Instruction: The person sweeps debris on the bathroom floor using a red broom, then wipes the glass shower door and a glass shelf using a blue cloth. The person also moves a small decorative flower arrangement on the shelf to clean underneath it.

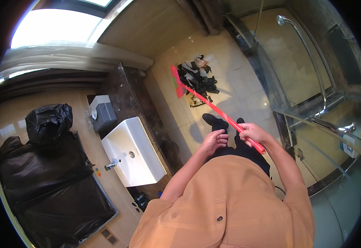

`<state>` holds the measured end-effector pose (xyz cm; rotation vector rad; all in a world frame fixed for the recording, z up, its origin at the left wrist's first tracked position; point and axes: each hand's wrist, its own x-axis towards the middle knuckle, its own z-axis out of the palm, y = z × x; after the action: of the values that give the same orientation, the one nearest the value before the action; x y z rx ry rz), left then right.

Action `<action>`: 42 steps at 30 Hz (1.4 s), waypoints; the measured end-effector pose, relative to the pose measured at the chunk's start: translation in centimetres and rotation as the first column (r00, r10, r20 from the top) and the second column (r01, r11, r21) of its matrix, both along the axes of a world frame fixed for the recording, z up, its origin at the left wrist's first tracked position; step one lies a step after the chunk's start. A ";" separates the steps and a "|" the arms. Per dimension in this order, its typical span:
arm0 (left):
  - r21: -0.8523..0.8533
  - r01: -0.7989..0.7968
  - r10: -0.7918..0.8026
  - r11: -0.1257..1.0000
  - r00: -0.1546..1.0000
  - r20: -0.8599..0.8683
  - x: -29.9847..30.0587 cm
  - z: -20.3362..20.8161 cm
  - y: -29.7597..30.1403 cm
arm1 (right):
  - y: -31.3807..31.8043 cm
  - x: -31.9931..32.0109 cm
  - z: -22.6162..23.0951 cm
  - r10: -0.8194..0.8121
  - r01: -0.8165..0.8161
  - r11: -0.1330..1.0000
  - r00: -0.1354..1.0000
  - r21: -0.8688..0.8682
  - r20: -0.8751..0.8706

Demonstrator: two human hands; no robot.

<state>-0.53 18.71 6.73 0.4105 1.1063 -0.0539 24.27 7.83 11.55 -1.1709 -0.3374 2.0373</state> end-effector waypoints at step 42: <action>-0.025 0.152 -0.154 0.988 0.976 -0.155 -3.9 -3.3 2.5 | 13.5 -11.2 -9.9 0.088 -0.043 0.987 0.949 -0.152 0.303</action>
<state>-4.39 21.20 3.44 0.4858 1.2265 -0.2321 13.07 21.28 1.63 -1.5945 -0.3906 1.9594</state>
